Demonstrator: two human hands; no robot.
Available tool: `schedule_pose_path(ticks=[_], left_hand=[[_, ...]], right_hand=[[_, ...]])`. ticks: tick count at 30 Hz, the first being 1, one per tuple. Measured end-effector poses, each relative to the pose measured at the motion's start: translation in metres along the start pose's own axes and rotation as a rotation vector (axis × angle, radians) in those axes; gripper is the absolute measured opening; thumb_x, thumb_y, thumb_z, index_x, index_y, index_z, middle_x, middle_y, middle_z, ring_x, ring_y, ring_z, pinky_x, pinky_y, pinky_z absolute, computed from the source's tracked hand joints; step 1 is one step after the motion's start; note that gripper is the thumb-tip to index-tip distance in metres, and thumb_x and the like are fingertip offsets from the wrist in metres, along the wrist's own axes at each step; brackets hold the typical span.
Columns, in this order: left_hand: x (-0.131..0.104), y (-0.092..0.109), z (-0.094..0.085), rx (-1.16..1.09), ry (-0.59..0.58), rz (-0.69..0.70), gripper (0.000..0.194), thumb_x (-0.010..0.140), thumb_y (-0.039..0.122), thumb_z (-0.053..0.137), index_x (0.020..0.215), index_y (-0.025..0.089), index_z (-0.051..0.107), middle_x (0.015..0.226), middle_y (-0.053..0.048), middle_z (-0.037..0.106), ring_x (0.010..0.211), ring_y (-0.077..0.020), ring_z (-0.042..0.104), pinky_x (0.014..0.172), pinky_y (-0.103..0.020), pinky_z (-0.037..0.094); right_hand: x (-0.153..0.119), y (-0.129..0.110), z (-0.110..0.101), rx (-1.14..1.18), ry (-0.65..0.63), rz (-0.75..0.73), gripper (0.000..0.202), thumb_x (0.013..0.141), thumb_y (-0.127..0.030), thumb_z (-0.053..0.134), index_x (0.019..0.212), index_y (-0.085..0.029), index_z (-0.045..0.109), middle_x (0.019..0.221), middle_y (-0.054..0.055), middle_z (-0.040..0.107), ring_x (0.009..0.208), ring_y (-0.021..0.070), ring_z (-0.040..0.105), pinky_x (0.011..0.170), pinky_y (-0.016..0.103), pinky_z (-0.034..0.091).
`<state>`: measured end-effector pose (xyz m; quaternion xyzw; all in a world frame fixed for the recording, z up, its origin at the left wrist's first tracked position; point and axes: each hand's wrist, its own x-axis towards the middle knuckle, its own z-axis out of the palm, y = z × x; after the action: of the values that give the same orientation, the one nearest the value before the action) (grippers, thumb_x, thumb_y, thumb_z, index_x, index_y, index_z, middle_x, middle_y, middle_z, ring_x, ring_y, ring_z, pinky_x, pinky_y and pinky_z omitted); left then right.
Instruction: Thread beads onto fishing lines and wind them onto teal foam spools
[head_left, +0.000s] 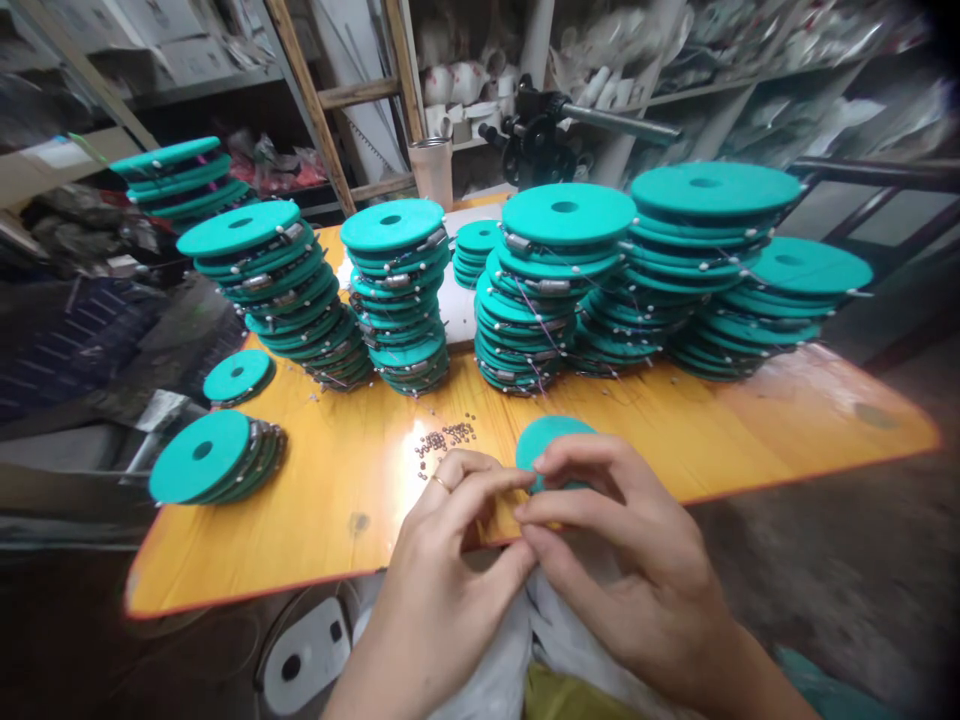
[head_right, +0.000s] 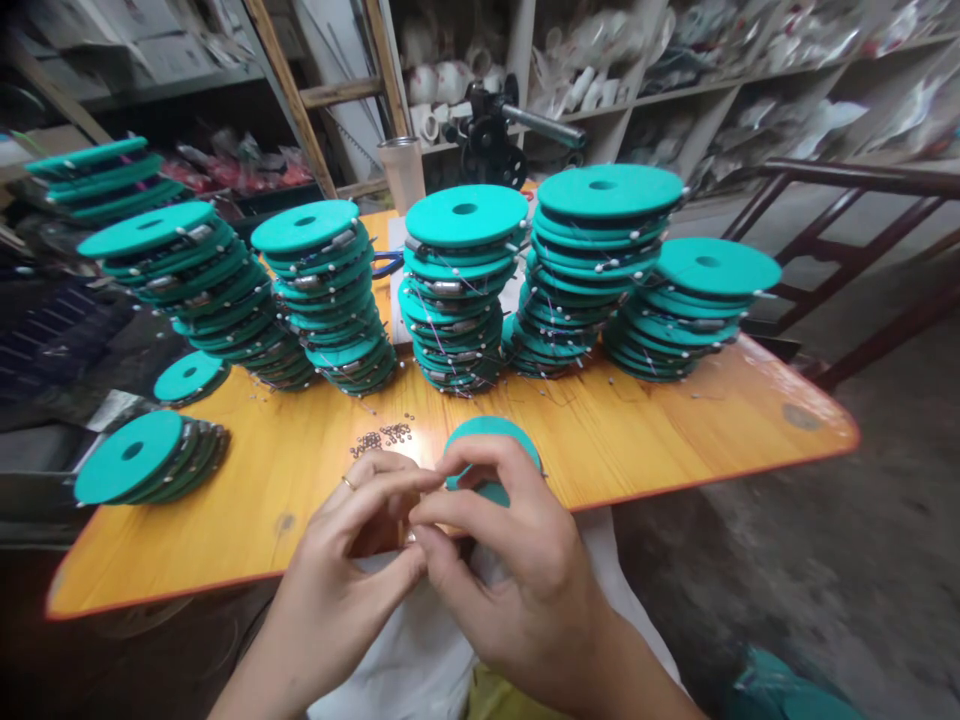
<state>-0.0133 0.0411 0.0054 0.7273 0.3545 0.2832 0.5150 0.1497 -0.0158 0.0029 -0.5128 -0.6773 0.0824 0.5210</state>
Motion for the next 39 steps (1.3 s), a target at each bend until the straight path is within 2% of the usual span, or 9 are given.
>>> schedule_pose_path(ticks=[3, 6, 12, 20, 39], left_hand=[[0.004, 0.003, 0.008, 0.017, -0.001, 0.055, 0.015, 0.090, 0.019, 0.062, 0.101, 0.025, 0.071, 0.098, -0.004, 0.059, 0.084, -0.0118, 0.060, 0.067, -0.021, 0.051], [0.007, 0.006, 0.012, 0.026, 0.031, 0.077, 0.012, 0.090, 0.021, 0.062, 0.092, 0.021, 0.074, 0.086, -0.003, 0.063, 0.073, -0.0101, 0.059, 0.060, -0.020, 0.047], [0.007, 0.004, 0.009, 0.104, 0.072, 0.112, 0.009, 0.088, 0.017, 0.065, 0.091, 0.020, 0.074, 0.084, -0.002, 0.069, 0.072, -0.0093, 0.062, 0.059, -0.019, 0.047], [0.006, 0.002, 0.007, 0.121, 0.064, 0.070, 0.009, 0.089, 0.020, 0.065, 0.090, 0.020, 0.074, 0.083, -0.002, 0.072, 0.073, -0.0105, 0.065, 0.061, -0.020, 0.049], [0.007, 0.002, 0.006, 0.140, 0.069, 0.084, 0.009, 0.090, 0.020, 0.064, 0.090, 0.021, 0.074, 0.084, -0.001, 0.072, 0.073, -0.0107, 0.065, 0.061, -0.021, 0.050]], right_hand=[[0.001, -0.001, -0.003, 0.006, 0.011, 0.033, 0.016, 0.088, -0.007, 0.059, 0.095, -0.021, 0.064, 0.107, 0.002, 0.049, 0.104, 0.0062, 0.056, 0.089, 0.013, 0.050], [0.001, 0.001, -0.007, 0.008, 0.027, 0.055, 0.015, 0.089, -0.008, 0.058, 0.096, -0.020, 0.063, 0.102, 0.002, 0.050, 0.099, 0.0060, 0.057, 0.083, 0.013, 0.051], [-0.001, 0.005, -0.012, -0.053, 0.011, 0.096, 0.011, 0.090, -0.008, 0.053, 0.087, -0.017, 0.057, 0.095, 0.002, 0.052, 0.094, 0.0071, 0.057, 0.081, 0.016, 0.051], [0.004, 0.003, -0.011, -0.070, -0.024, 0.074, 0.013, 0.089, -0.006, 0.051, 0.084, -0.016, 0.059, 0.088, 0.004, 0.052, 0.083, 0.0082, 0.058, 0.068, 0.016, 0.052], [0.003, 0.002, -0.010, -0.078, -0.032, 0.080, 0.013, 0.088, -0.005, 0.052, 0.083, -0.016, 0.059, 0.088, 0.003, 0.052, 0.084, 0.0078, 0.058, 0.070, 0.015, 0.052]])
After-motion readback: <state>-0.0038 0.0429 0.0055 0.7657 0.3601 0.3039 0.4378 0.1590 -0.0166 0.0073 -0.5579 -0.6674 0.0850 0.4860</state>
